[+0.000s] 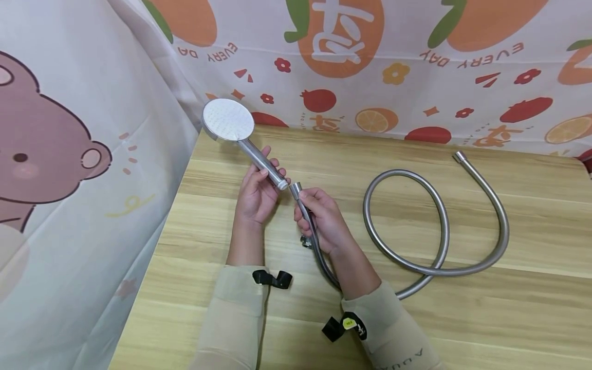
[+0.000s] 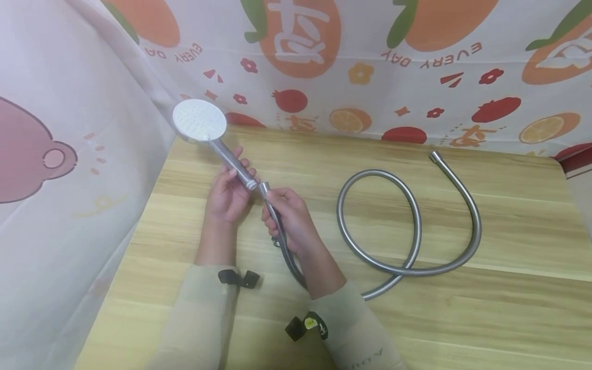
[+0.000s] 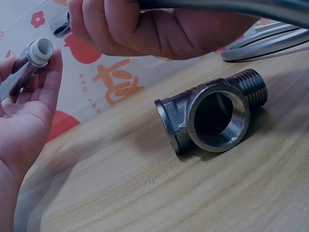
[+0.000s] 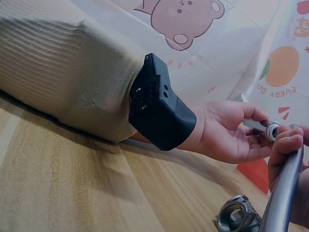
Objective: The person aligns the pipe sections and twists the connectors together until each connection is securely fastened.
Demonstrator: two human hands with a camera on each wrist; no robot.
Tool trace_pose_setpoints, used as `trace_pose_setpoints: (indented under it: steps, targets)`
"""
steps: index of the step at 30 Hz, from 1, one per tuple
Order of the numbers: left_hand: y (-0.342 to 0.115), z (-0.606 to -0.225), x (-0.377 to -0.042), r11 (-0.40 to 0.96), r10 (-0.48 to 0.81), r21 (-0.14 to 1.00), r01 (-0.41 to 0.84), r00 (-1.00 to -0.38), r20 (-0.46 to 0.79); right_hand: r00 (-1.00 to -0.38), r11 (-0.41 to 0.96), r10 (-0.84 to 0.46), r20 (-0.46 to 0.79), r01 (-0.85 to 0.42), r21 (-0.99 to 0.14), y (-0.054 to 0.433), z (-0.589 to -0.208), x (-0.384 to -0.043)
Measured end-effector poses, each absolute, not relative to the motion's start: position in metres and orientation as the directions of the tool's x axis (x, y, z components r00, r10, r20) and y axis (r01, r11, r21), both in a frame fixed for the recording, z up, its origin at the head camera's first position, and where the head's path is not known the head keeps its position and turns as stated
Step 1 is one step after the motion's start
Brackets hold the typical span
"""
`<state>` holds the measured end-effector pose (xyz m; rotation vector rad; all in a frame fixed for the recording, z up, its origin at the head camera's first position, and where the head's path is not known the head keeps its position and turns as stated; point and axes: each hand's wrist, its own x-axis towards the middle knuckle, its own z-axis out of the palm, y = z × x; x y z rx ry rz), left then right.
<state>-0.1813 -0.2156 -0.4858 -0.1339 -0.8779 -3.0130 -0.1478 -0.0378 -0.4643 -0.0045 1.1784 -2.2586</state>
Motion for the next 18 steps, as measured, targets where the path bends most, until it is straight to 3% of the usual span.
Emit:
trace_pose_setpoints:
  steps: [18]
  targets:
    - [-0.2162, -0.4871, -0.18, -0.842, 0.066, 0.539, 0.008, -0.991, 0.118, -0.823, -0.352, -0.494, -0.28, 0.484, -0.801, -0.0471, -0.4682, -0.1444]
